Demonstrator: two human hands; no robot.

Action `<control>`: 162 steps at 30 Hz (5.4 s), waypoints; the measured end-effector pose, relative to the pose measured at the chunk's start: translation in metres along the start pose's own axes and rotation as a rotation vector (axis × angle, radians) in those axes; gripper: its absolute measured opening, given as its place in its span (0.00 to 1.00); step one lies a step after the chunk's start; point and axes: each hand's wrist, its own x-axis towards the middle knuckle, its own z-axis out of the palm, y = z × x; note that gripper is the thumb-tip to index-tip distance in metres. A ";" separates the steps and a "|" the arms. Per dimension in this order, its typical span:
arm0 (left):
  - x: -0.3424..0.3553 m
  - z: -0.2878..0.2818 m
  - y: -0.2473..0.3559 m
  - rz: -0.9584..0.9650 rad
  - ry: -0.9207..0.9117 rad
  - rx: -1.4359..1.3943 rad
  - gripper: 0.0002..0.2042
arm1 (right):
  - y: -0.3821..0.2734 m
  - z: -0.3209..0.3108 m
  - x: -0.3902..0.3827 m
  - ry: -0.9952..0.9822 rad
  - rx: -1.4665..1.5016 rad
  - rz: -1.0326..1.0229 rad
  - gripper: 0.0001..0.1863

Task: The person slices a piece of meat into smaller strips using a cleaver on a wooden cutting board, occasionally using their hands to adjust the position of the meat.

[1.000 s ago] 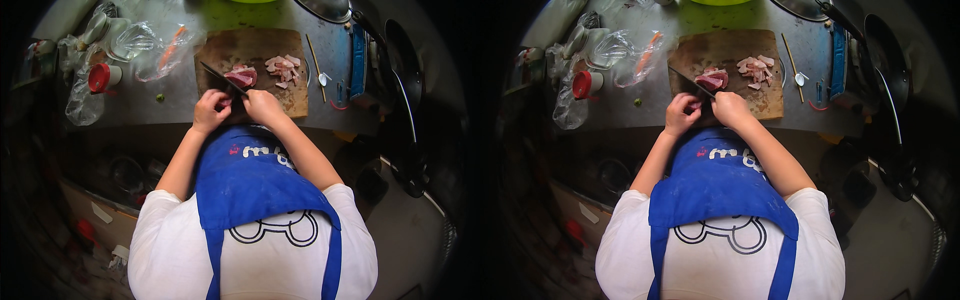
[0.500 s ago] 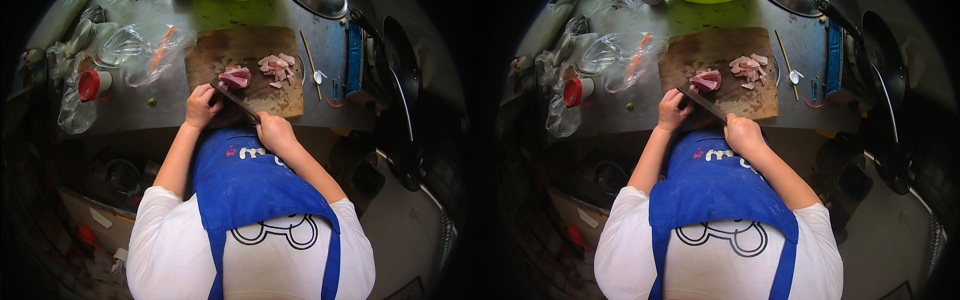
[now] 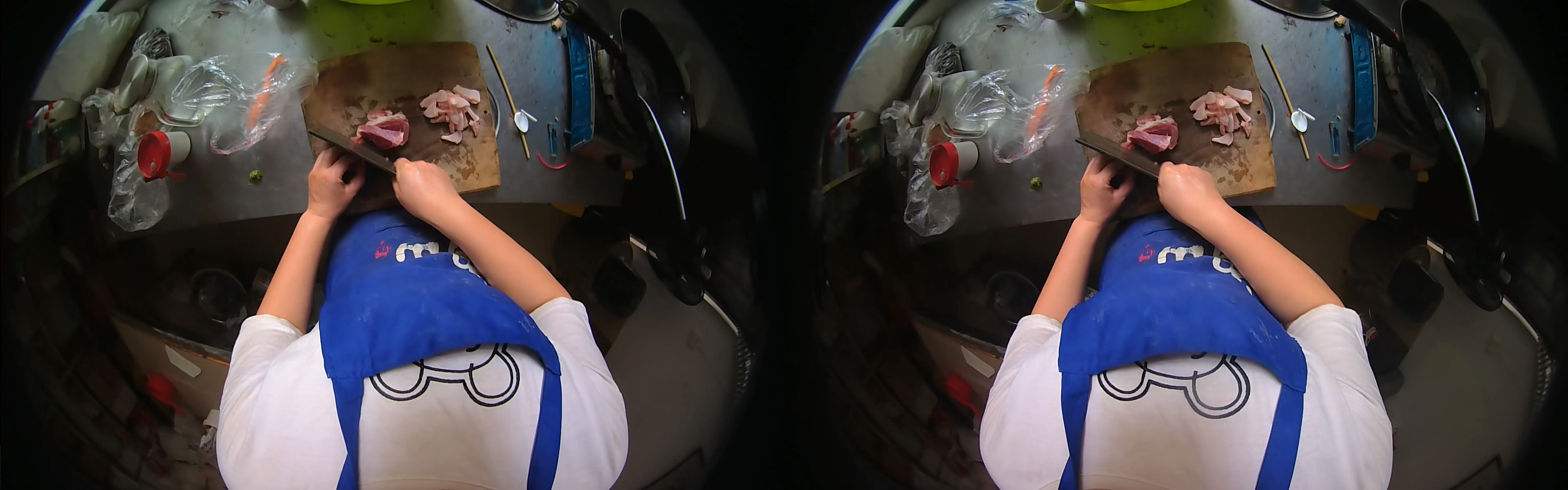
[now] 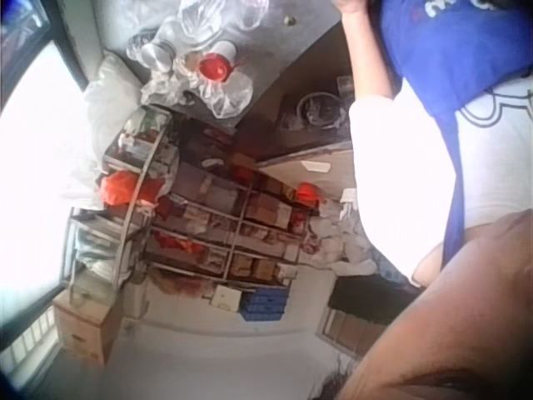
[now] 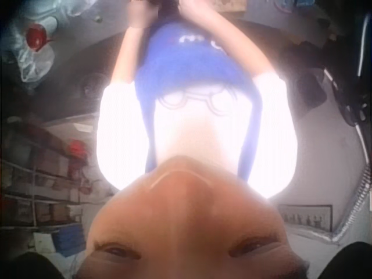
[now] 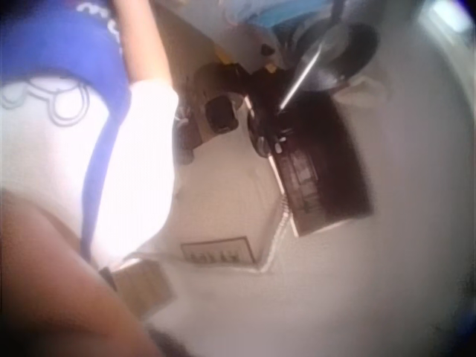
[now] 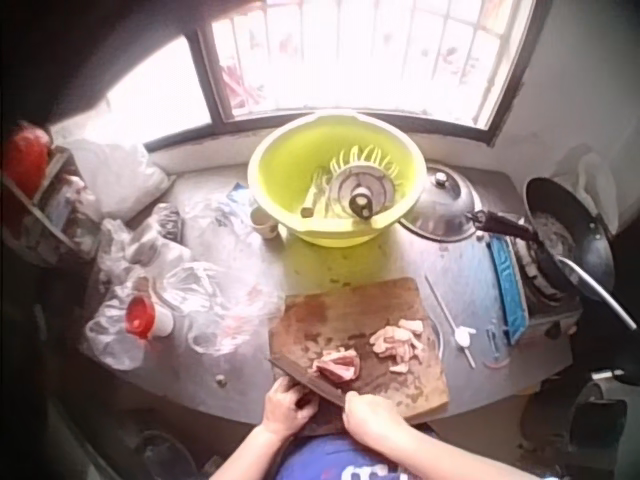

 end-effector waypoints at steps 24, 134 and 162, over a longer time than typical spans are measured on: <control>-0.004 -0.011 -0.001 -0.002 -0.132 0.072 0.14 | 0.007 -0.008 -0.013 -0.047 -0.038 0.038 0.09; 0.008 0.003 -0.003 0.113 -0.020 0.098 0.17 | 0.018 -0.027 -0.048 -0.158 -0.002 0.196 0.14; 0.011 -0.002 -0.008 0.050 -0.080 0.008 0.10 | 0.003 -0.032 -0.034 -0.148 -0.024 0.110 0.10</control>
